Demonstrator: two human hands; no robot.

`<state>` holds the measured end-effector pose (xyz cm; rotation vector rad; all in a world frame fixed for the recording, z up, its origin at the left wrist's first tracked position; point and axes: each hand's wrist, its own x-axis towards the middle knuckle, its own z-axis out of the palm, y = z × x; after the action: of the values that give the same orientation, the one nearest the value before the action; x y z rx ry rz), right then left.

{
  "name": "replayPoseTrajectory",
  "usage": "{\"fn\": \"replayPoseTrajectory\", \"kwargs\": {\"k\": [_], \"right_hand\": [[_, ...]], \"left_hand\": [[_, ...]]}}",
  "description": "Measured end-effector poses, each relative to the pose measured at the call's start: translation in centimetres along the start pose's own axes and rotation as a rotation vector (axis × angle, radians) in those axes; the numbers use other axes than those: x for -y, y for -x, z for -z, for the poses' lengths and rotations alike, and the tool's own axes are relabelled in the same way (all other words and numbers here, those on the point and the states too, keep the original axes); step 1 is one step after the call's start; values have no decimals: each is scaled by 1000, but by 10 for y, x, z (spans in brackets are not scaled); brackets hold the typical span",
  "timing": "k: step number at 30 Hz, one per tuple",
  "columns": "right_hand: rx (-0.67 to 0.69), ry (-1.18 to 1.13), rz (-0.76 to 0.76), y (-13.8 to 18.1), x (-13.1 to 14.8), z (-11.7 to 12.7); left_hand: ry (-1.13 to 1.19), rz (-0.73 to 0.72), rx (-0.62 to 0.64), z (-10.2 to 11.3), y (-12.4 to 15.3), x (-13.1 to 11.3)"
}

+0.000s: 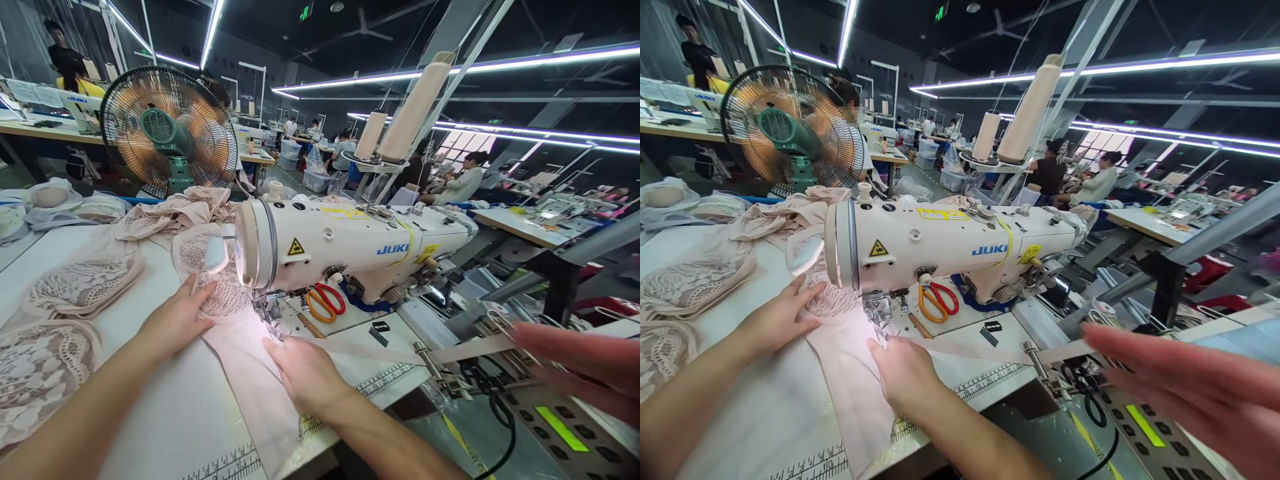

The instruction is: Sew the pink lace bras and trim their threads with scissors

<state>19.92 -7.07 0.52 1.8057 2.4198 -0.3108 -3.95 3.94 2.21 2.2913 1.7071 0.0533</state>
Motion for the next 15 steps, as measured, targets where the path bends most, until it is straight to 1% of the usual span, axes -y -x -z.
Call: {"fn": "replayPoseTrajectory", "kwargs": {"k": [3, 6, 8, 10, 12, 13, 15], "right_hand": [[16, -4, 3, 0, 1, 2], [30, -7, 2, 0, 1, 4], [30, -14, -1, 0, 1, 4], [29, -28, 4, 1, 0, 4], [29, -47, 34, 4, -3, 2], [23, -53, 54, 7, -6, 0], [9, -54, 100, 15, -12, -5]], "left_hand": [[-9, -21, -100, -4, 1, 2], [-79, -28, -209, -3, 1, 2], [-164, -43, -270, -1, 1, -3], [-238, -53, -319, -2, 5, -13], [-252, -90, -333, -8, 15, -32], [-235, -142, -306, -13, 22, -43], [-204, -301, -187, -26, 39, -67]]}}
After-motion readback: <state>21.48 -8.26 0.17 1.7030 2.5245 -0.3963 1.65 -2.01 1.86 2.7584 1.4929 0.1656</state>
